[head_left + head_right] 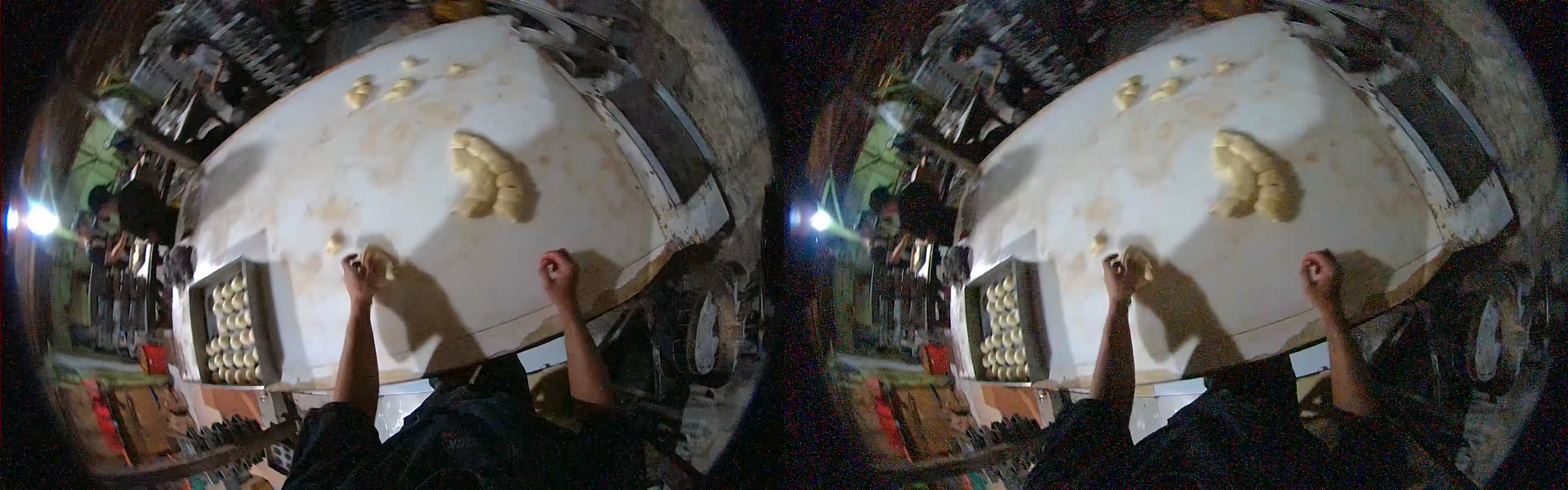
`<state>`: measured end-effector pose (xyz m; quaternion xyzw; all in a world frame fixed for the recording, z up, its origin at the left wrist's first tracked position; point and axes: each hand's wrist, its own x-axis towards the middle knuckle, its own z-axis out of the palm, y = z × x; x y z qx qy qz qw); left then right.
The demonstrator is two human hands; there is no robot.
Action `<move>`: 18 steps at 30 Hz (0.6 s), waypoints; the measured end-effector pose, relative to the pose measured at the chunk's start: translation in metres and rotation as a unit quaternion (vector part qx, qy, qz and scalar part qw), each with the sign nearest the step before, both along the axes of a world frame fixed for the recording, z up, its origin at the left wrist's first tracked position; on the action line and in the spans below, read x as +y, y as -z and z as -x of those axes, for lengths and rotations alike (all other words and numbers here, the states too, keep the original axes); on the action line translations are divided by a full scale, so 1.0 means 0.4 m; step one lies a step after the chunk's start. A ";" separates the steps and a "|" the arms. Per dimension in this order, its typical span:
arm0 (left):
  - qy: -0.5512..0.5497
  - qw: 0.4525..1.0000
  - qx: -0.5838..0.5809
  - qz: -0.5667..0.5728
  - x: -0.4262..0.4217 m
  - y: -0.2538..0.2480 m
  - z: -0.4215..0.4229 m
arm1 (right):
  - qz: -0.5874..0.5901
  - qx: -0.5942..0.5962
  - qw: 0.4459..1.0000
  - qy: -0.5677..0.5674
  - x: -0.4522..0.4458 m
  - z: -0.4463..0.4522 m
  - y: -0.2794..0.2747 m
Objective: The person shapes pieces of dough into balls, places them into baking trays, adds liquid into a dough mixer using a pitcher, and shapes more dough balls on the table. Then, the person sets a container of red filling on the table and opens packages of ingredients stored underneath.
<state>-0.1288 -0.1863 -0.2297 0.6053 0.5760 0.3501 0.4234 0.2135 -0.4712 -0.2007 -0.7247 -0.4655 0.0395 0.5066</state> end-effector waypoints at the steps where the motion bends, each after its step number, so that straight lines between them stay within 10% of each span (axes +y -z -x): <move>1: -0.006 0.993 -0.122 0.002 -0.053 -0.013 0.080 | -0.002 0.083 0.996 0.035 0.005 0.037 -0.011; 6: 0.096 0.938 -0.322 0.086 -0.317 -0.189 0.292 | 0.034 0.324 0.924 -0.202 0.071 0.410 0.053; 8: 0.114 0.929 -0.351 0.026 -0.387 -0.229 0.288 | 0.198 0.504 0.760 -0.359 0.122 0.624 -0.019; 10: 0.052 0.924 -0.377 -0.029 -0.433 -0.310 0.280 | 0.057 0.565 0.756 -0.326 0.167 0.824 0.063; 12: 0.023 0.927 -0.366 -0.077 -0.436 -0.330 0.320 | -0.109 0.726 0.647 -0.205 0.188 0.944 -0.237; 14: 0.019 0.940 -0.310 -0.142 -0.426 -0.368 0.369 | -0.041 0.554 0.809 -0.192 0.224 0.936 -0.226; 18: 0.014 0.904 -0.416 -0.093 -0.406 -0.349 0.423 | -0.030 0.479 0.852 -0.209 0.214 0.905 -0.291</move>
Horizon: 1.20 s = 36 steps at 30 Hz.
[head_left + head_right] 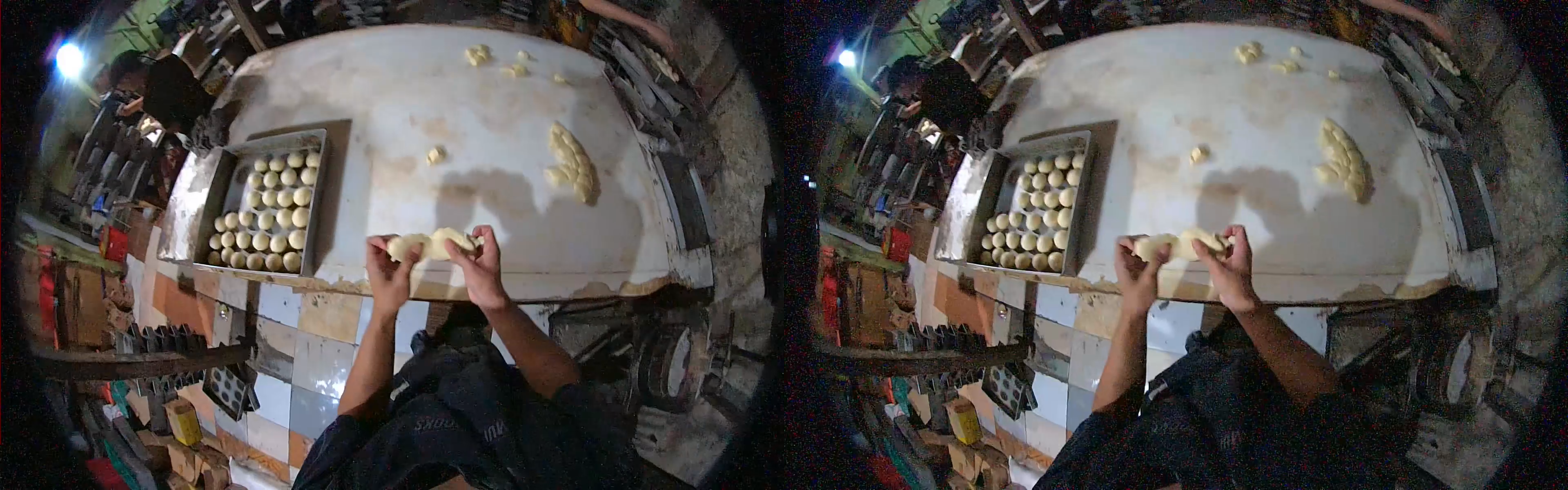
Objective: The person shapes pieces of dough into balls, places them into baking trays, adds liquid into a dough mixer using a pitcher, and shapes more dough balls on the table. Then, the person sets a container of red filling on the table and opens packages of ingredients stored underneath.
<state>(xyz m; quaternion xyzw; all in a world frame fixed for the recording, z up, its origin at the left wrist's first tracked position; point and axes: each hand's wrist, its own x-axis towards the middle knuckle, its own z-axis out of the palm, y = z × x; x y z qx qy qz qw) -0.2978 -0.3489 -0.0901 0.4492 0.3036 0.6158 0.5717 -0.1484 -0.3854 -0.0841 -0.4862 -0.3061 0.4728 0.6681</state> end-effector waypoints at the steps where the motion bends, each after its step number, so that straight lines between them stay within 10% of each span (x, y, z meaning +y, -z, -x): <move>1: -0.033 0.999 -0.002 0.022 0.002 -0.015 0.010 | -0.003 -0.004 1.000 0.014 -0.002 -0.013 -0.017; 6: -0.157 0.986 -0.005 0.064 0.078 0.056 0.056 | 0.001 0.029 0.983 0.183 -0.006 -0.183 0.028; 11: -0.018 0.970 0.226 0.088 0.088 0.141 0.026 | 0.053 -0.308 0.921 0.234 -0.060 -0.450 0.238; 13: 0.031 0.806 0.566 -0.172 0.103 0.174 0.030 | 0.073 -0.316 0.945 0.034 -0.142 -0.546 0.406; 15: 0.044 0.667 0.680 -0.300 0.170 0.264 0.077 | 0.021 -0.632 0.772 -0.065 -0.142 -0.589 0.248; 19: -0.054 0.723 0.648 -0.233 0.345 0.250 -0.082 | -0.051 -0.689 0.723 0.012 0.037 -0.649 0.271; 22: -0.032 0.782 0.591 -0.195 0.292 0.160 -0.279 | -0.043 -0.551 0.833 0.029 0.115 -0.501 0.312; 24: 0.062 0.737 0.661 -0.123 0.202 0.260 -0.291 | -0.034 -0.579 0.796 -0.174 0.058 -0.427 0.268; 25: -0.020 0.729 0.628 -0.272 0.141 0.371 -0.249 | -0.055 -0.609 0.753 -0.245 0.022 -0.439 0.143; 26: 0.065 0.737 0.634 -0.228 0.082 0.310 -0.233 | -0.221 -0.631 0.733 -0.129 -0.039 -0.418 0.265; 28: 0.148 0.760 0.599 -0.204 0.065 0.317 -0.129 | -0.238 -0.668 0.656 -0.258 -0.071 -0.549 0.253; 29: 0.124 0.716 0.637 -0.258 0.099 0.338 -0.068 | -0.125 -0.679 0.666 -0.282 -0.066 -0.606 0.317; 30: 0.124 0.782 0.602 -0.105 0.135 0.381 -0.015 | -0.009 -0.680 0.668 -0.302 -0.054 -0.633 0.356; 31: -0.016 0.669 0.678 -0.305 0.204 0.400 0.005 | -0.060 -0.696 0.685 -0.204 0.011 -0.649 0.326; 32: -0.058 0.712 0.659 -0.237 0.256 0.215 -0.117 | -0.106 -0.703 0.695 -0.104 0.099 -0.659 0.276; 36: -0.067 0.768 0.629 -0.099 0.328 0.213 -0.325 | -0.099 -0.659 0.743 -0.064 0.188 -0.500 0.276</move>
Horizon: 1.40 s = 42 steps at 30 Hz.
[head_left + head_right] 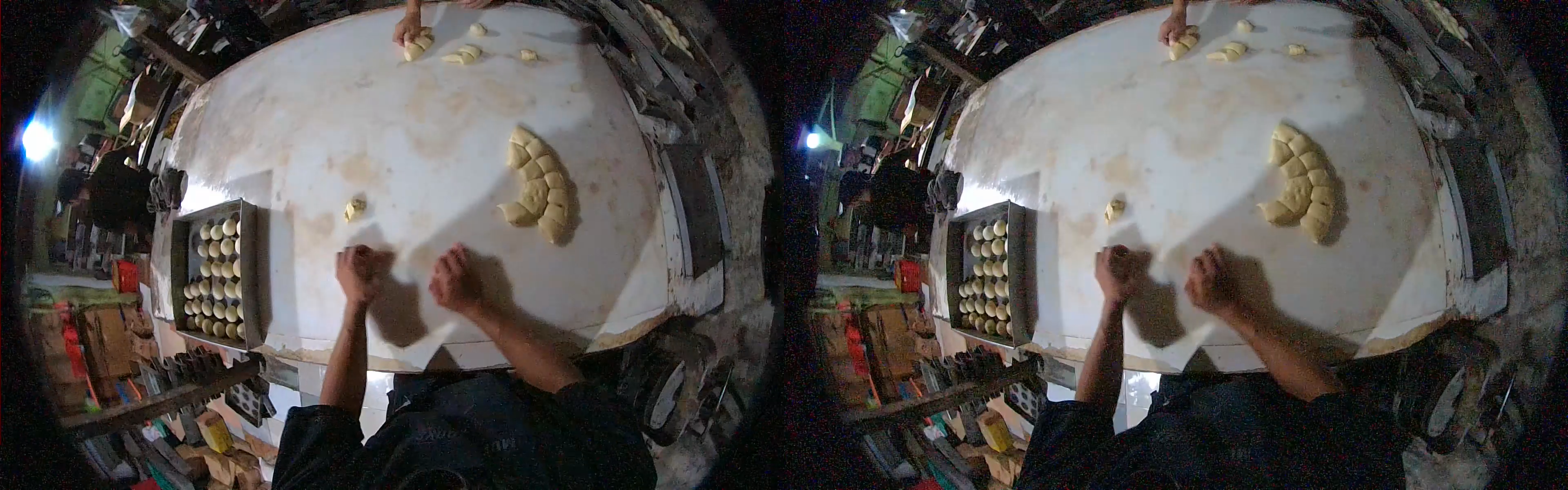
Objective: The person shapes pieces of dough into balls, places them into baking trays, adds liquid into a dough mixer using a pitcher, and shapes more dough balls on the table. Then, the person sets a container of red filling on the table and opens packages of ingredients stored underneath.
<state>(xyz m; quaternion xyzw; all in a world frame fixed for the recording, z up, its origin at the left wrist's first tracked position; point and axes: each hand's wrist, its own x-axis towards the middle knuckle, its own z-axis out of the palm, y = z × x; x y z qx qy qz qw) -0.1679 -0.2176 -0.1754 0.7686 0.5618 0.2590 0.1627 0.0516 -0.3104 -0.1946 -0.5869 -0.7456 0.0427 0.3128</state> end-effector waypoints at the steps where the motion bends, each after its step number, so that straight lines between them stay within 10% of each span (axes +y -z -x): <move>1: -0.006 0.999 -0.032 -0.030 -0.040 0.074 -0.006 | 0.027 0.032 0.999 -0.023 -0.014 0.025 0.012; 6: 0.151 0.981 0.074 -0.094 -0.162 0.136 0.209 | 0.014 -0.020 0.980 -0.195 -0.099 -0.139 -0.007; 12: 0.036 0.993 0.044 -0.102 0.096 0.035 0.095 | -0.092 0.014 0.993 0.070 0.121 -0.070 0.010; 14: -0.008 1.000 0.015 0.023 0.037 0.019 0.032 | -0.072 -0.003 0.997 0.030 0.066 -0.064 0.012; 18: 0.122 0.982 0.032 -0.141 -0.096 0.044 0.156 | -0.011 -0.064 0.994 -0.091 -0.028 -0.107 0.026; 23: 0.058 0.988 0.034 -0.139 0.097 0.053 0.235 | -0.029 -0.006 0.995 0.091 0.125 -0.113 -0.024; 25: 0.027 0.999 -0.038 0.019 0.119 0.010 0.152 | -0.008 -0.001 0.990 0.143 0.153 -0.020 0.009; 26: -0.026 0.999 0.012 0.020 0.146 0.221 0.136 | -0.033 0.060 0.979 0.193 0.152 0.001 0.051; 30: 0.085 0.928 -0.271 0.240 -0.034 0.127 0.147 | 0.020 0.095 0.985 0.143 0.029 0.115 0.012; 32: 0.231 0.968 -0.082 -0.049 -0.104 0.075 0.282 | 0.107 0.000 0.987 0.121 -0.036 0.087 -0.041; 35: 0.184 0.940 -0.151 0.244 -0.068 -0.025 0.495 | 0.377 0.057 0.887 0.260 -0.078 -0.127 0.020; 38: 0.084 0.973 -0.205 0.062 0.078 -0.162 0.786 | 0.451 0.285 0.743 0.404 0.022 0.027 -0.114; 39: -0.002 0.977 -0.187 0.099 0.128 -0.240 0.890 | 0.343 0.262 0.862 0.264 0.051 0.092 -0.098; 42: -0.185 0.981 -0.036 -0.033 0.335 -0.194 1.191 | 0.367 0.388 0.837 0.121 0.305 0.516 -0.255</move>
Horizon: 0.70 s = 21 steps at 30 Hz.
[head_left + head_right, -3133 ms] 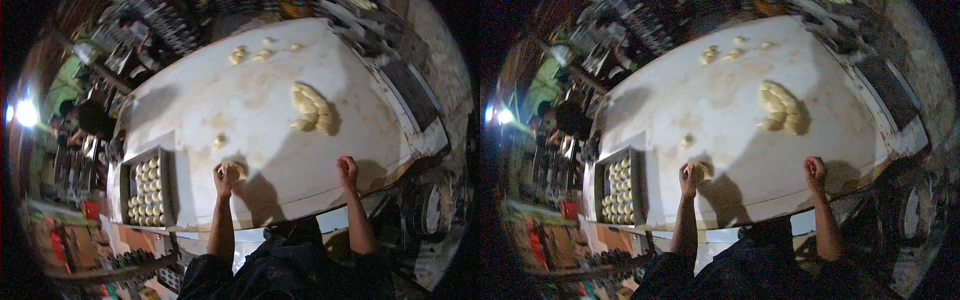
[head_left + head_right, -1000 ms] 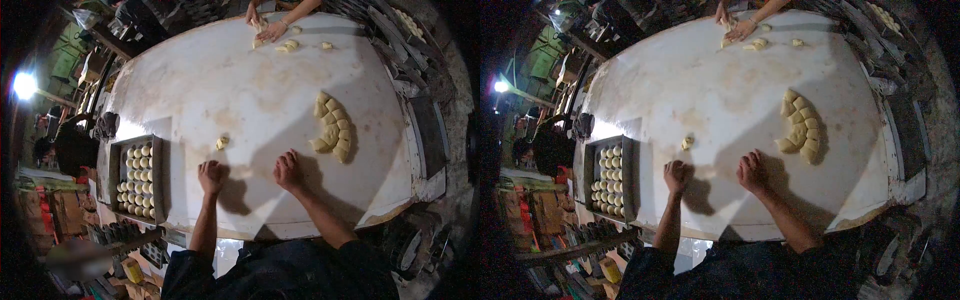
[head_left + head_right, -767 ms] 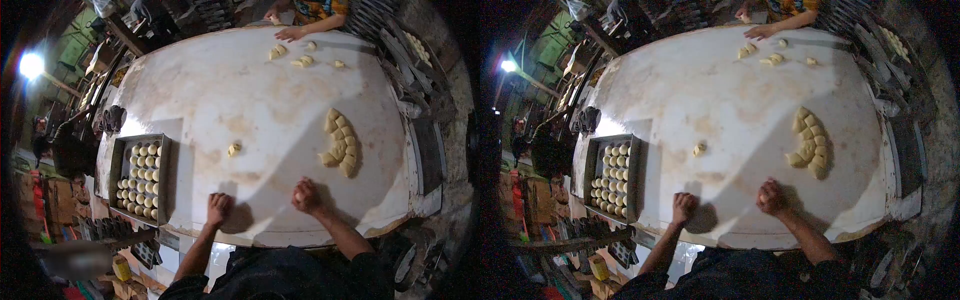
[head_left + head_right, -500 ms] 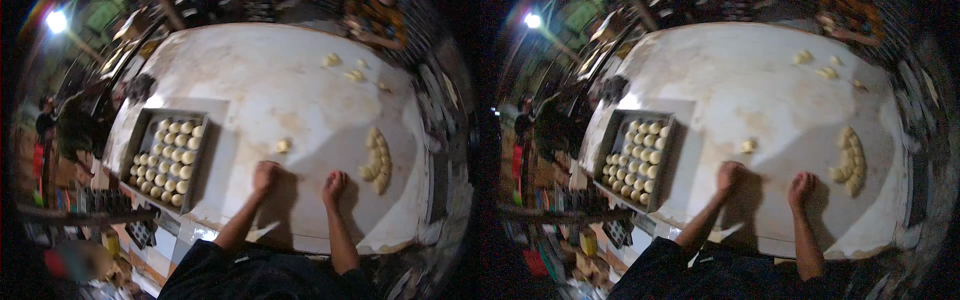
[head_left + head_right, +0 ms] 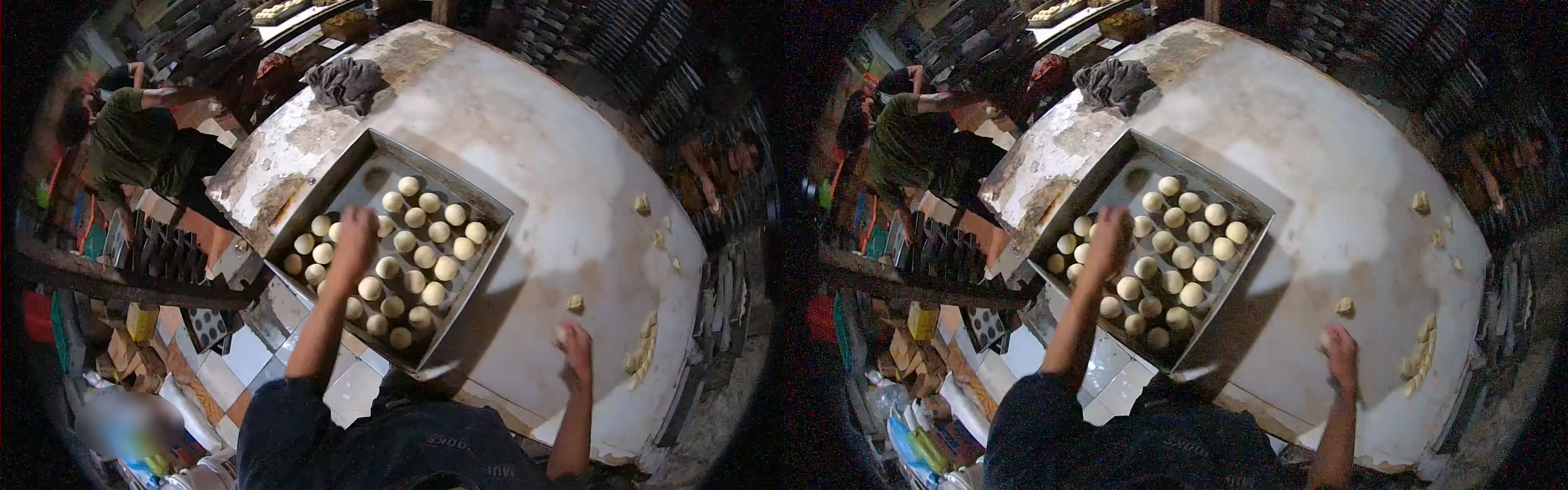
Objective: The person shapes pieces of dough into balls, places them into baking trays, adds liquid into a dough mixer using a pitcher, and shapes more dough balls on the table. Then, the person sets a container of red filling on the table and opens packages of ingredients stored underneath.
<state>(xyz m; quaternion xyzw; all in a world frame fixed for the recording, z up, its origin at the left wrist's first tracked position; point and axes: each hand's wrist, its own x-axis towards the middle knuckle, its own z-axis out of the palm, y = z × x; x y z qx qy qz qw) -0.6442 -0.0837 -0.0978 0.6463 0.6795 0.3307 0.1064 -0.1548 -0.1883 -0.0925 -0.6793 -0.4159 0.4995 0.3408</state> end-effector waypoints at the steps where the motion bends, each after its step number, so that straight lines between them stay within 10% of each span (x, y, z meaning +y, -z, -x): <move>1: -0.023 0.999 0.023 -0.027 0.047 0.033 0.077 | -0.056 -0.047 0.985 -0.154 0.083 0.118 -0.029; 6: -0.018 0.995 0.045 0.092 0.124 0.110 0.237 | -0.426 -0.070 0.845 -0.316 0.342 0.778 -0.124; 11: 0.016 0.996 -0.020 0.085 0.101 0.118 0.283 | -0.437 -0.142 0.785 -0.416 0.453 1.006 0.068; 12: 0.019 0.996 -0.014 0.089 0.096 0.101 0.283 | -0.474 -0.227 0.738 -0.424 0.442 0.993 0.082; 15: -0.042 0.998 0.004 0.043 0.071 -0.021 0.202 | -0.436 -0.146 0.821 -0.339 0.361 0.753 0.018; 21: 0.158 0.976 -0.122 -0.082 0.114 -0.164 -0.361 | -0.325 -0.358 0.873 0.068 0.066 0.010 0.114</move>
